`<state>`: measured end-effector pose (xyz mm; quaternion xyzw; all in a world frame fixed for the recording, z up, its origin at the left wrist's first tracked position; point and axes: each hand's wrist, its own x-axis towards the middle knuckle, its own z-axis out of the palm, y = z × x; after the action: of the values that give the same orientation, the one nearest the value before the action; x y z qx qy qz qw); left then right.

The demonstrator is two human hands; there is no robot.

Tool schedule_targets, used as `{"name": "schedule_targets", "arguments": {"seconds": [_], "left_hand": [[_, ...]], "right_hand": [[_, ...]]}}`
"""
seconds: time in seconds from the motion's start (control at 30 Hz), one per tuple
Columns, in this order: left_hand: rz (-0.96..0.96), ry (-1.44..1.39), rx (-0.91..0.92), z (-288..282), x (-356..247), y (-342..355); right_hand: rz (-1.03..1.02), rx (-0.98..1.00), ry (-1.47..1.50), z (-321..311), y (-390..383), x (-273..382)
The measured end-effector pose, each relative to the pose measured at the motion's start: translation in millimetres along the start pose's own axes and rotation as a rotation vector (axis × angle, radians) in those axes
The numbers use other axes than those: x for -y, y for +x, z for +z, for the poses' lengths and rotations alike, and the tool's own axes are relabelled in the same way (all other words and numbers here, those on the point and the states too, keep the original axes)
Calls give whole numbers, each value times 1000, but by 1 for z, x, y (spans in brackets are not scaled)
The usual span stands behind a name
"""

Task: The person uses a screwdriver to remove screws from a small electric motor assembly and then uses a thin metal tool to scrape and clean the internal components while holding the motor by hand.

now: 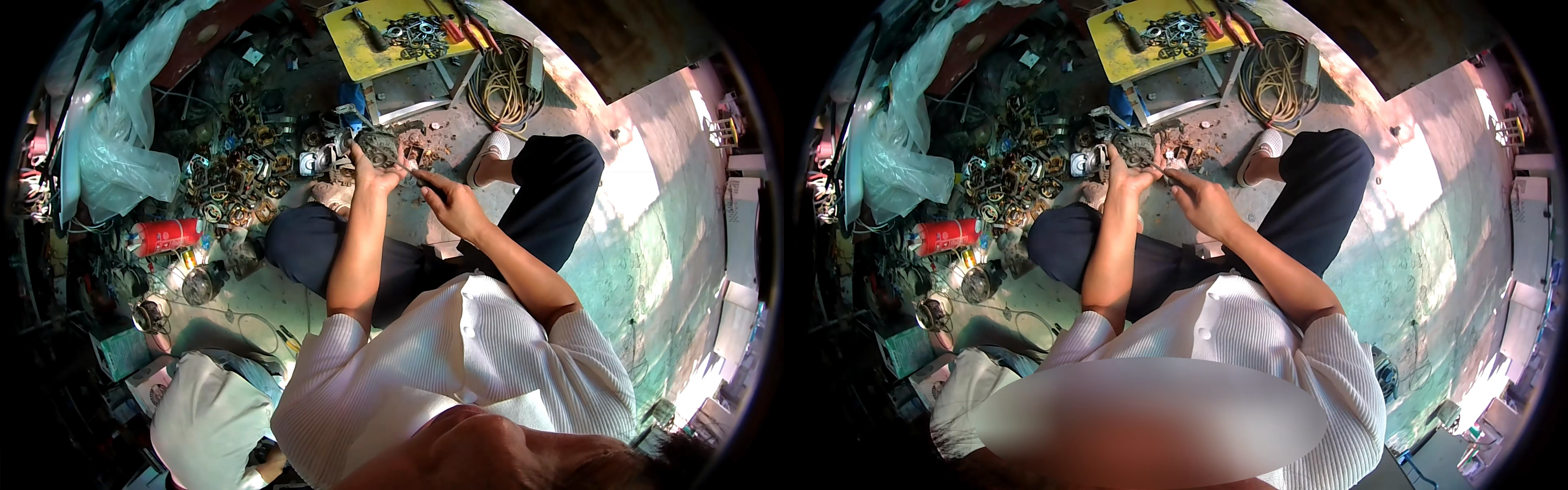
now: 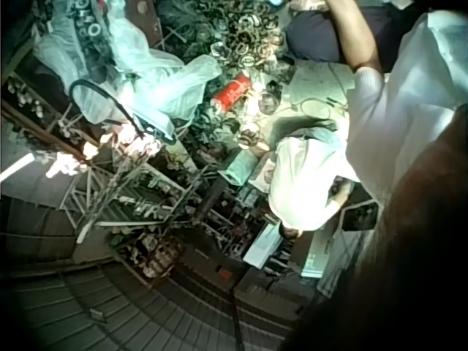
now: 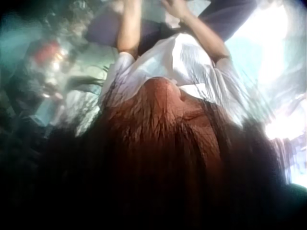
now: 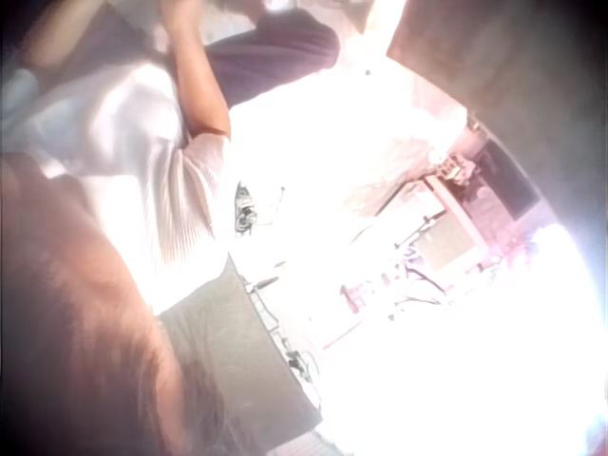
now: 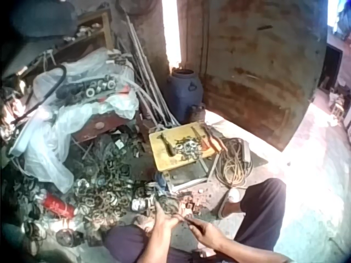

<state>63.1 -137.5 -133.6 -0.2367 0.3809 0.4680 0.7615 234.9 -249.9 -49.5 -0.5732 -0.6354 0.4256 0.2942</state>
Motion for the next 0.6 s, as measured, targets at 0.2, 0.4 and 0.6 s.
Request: {"name": "schedule_targets", "arguments": {"seconds": [0.2, 0.4, 0.6], "left_hand": [[63, 135, -108, -3, 3, 11], [159, 276, -254, -9, 10, 11], [91, 244, -14, -26, 59, 28]], "right_hand": [[-257, -175, -514, 11, -6, -5], [-303, -130, -683, 4, 0, -5], [337, -30, 589, 23, 50, -11]]}}
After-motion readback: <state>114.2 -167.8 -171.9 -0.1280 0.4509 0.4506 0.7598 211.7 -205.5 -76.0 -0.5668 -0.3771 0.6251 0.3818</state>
